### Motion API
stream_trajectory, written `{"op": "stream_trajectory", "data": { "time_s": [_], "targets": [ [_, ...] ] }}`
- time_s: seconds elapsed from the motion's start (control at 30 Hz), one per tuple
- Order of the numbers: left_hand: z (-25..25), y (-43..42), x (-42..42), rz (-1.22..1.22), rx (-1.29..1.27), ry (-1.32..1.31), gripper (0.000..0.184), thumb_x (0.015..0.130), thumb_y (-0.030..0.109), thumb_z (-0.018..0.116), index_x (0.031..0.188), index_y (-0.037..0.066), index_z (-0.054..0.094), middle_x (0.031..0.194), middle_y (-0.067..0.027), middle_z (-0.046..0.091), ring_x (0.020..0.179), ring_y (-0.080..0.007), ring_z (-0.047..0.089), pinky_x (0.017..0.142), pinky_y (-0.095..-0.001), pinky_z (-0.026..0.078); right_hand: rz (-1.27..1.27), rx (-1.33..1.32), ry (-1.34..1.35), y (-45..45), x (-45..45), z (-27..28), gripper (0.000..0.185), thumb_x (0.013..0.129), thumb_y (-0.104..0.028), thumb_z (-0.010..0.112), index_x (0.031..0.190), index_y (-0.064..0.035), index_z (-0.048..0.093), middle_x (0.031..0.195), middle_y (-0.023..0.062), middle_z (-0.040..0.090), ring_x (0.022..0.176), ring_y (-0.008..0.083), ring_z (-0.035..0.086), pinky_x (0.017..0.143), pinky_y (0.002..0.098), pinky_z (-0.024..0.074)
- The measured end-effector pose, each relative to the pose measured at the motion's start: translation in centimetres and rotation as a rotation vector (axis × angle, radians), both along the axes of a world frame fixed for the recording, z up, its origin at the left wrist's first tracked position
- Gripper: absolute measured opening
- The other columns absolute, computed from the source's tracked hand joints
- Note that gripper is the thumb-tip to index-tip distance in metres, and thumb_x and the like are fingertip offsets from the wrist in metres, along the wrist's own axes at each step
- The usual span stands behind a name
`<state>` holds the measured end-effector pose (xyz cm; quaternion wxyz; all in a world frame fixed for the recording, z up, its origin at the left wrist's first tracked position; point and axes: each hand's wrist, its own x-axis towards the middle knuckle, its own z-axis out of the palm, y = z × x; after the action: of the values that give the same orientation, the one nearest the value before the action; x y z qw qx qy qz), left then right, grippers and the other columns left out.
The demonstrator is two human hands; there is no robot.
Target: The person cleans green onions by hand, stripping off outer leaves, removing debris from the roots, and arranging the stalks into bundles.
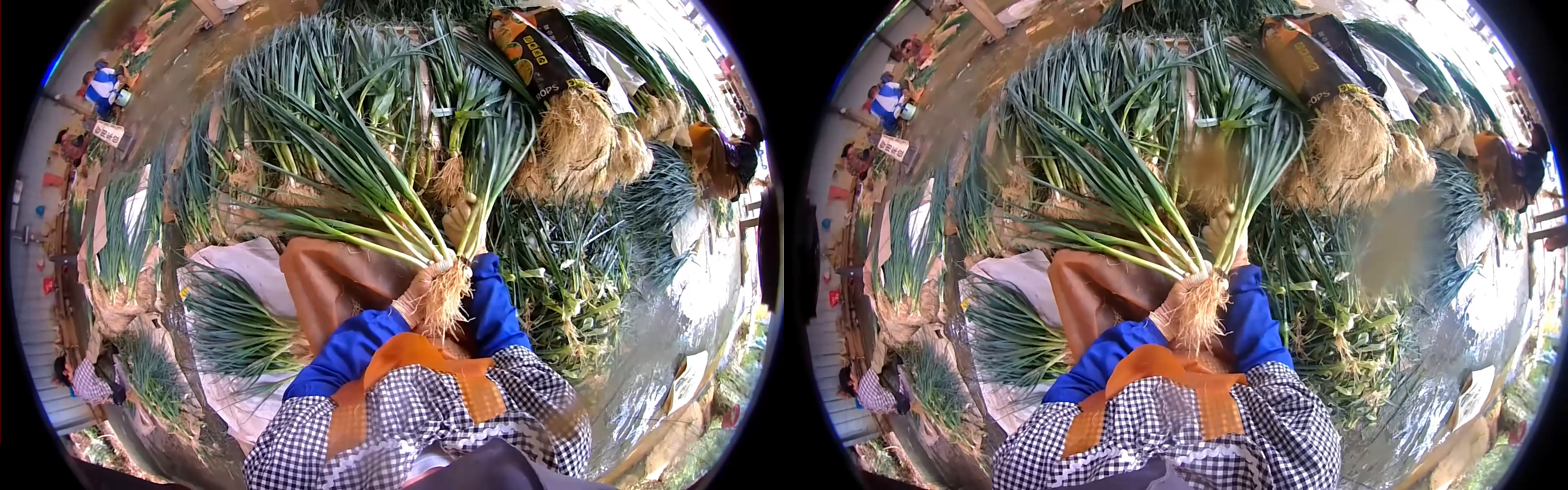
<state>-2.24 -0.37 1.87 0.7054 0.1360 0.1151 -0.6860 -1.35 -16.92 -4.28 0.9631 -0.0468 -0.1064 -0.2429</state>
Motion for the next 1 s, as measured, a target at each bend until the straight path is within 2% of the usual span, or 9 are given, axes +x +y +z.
{"op": "stream_trajectory", "data": {
  "time_s": [0.1, 0.23, 0.27, 0.3, 0.33, 0.43, 0.6, 0.8, 1.0],
  "targets": [
    [0.0, 0.4, 0.2, 0.062, -0.057, -0.001, 0.026, 0.088, 0.018, 0.055, 0.108, 0.002, 0.051, 0.091, -0.0102, 0.059, 0.081, -0.0181, 0.059, 0.074, -0.0303, 0.051, 0.049, 0.040, -0.265, 0.7, 1.6, -2.0, 0.018, 0.093, -0.022, 0.046, 0.103, -0.0094, 0.055, 0.060, -0.0042, 0.041, 0.050, 0.0082, 0.038, 0.054, 0.0246, 0.0334],
    [0.9, 0.8, 0.6, 0.053, 0.006, -0.020, 0.027, 0.088, 0.018, 0.055, 0.110, 0.002, 0.052, 0.091, -0.0089, 0.060, 0.079, -0.0165, 0.060, 0.072, -0.0279, 0.051, 0.246, -0.628, 0.621, 4.8, -5.1, -0.2, 0.035, 0.091, -0.030, 0.052, 0.110, -0.0004, 0.056, 0.097, 0.0091, 0.062, 0.084, 0.0151, 0.059, 0.075, 0.0291, 0.0502],
    [1.0, 0.9, 0.5, 0.027, 0.029, -0.004, 0.028, 0.088, 0.018, 0.055, 0.111, 0.002, 0.053, 0.092, -0.0087, 0.060, 0.080, -0.0158, 0.060, 0.071, -0.0274, 0.051, 0.455, -0.251, 0.791, 5.7, -6.7, -0.5, 0.036, 0.092, -0.029, 0.051, 0.118, -0.0038, 0.054, 0.104, 0.0118, 0.061, 0.092, 0.0170, 0.059, 0.078, 0.0292, 0.0500],
    [-0.6, 1.1, 0.6, 0.012, -0.050, 0.046, 0.029, 0.088, 0.019, 0.056, 0.111, 0.002, 0.054, 0.093, -0.0090, 0.061, 0.082, -0.0159, 0.061, 0.073, -0.0292, 0.052, 0.404, -0.449, 0.798, 4.5, -8.1, -10.7, 0.035, 0.091, -0.028, 0.050, 0.120, -0.0085, 0.053, 0.103, 0.0128, 0.063, 0.089, 0.0220, 0.062, 0.075, 0.0327, 0.0513],
    [-0.7, 1.0, 0.4, 0.005, -0.052, 0.050, 0.029, 0.088, 0.019, 0.056, 0.111, 0.002, 0.054, 0.093, -0.0090, 0.061, 0.082, -0.0159, 0.061, 0.073, -0.0292, 0.052, 0.414, -0.962, 1.510, 2.6, -11.3, -6.9, 0.025, 0.090, -0.025, 0.054, 0.106, -0.0076, 0.063, 0.081, 0.0008, 0.061, 0.074, 0.0118, 0.058, 0.065, 0.0276, 0.0503],
    [0.9, 0.1, 0.1, 0.073, 0.123, -0.143, 0.027, 0.089, 0.019, 0.055, 0.109, 0.000, 0.055, 0.091, -0.0094, 0.062, 0.083, -0.0187, 0.062, 0.076, -0.0318, 0.052, 0.558, -2.434, 1.692, -2.3, -15.5, 0.6, 0.035, 0.084, -0.042, 0.052, 0.088, -0.0104, 0.067, 0.088, 0.0117, 0.067, 0.082, 0.0290, 0.065, 0.067, 0.0383, 0.0512],
    [-0.9, -1.4, -0.7, 0.216, 0.186, -0.418, 0.020, 0.086, 0.008, 0.057, 0.104, 0.002, 0.055, 0.092, -0.0039, 0.059, 0.082, -0.0144, 0.058, 0.078, -0.0280, 0.049, 0.054, -1.114, 1.212, 0.3, -11.6, 9.3, 0.027, 0.087, -0.022, 0.055, 0.106, -0.0016, 0.055, 0.093, 0.0097, 0.063, 0.078, 0.0156, 0.060, 0.072, 0.0310, 0.0481],
    [-2.8, -1.9, -0.3, 0.281, 0.288, -0.762, 0.025, 0.080, 0.002, 0.058, 0.105, 0.002, 0.057, 0.097, -0.0047, 0.059, 0.087, -0.0146, 0.057, 0.080, -0.0268, 0.049, -0.368, -1.849, 1.301, 3.3, -11.1, 9.2, 0.038, 0.085, -0.025, 0.061, 0.058, -0.0010, 0.050, 0.049, 0.0048, 0.044, 0.046, 0.0117, 0.034, 0.044, 0.0308, 0.0337],
    [-3.9, -2.3, -0.3, 0.309, 0.324, -0.658, 0.029, 0.076, -0.003, 0.058, 0.105, 0.002, 0.056, 0.096, -0.0053, 0.059, 0.089, -0.0165, 0.057, 0.082, -0.0284, 0.049, -0.127, -1.082, 1.342, -2.8, -20.6, 15.2, 0.031, 0.085, -0.019, 0.059, 0.059, -0.0048, 0.052, 0.052, 0.0003, 0.047, 0.050, 0.0084, 0.042, 0.046, 0.0284, 0.0367]
  ]
}}
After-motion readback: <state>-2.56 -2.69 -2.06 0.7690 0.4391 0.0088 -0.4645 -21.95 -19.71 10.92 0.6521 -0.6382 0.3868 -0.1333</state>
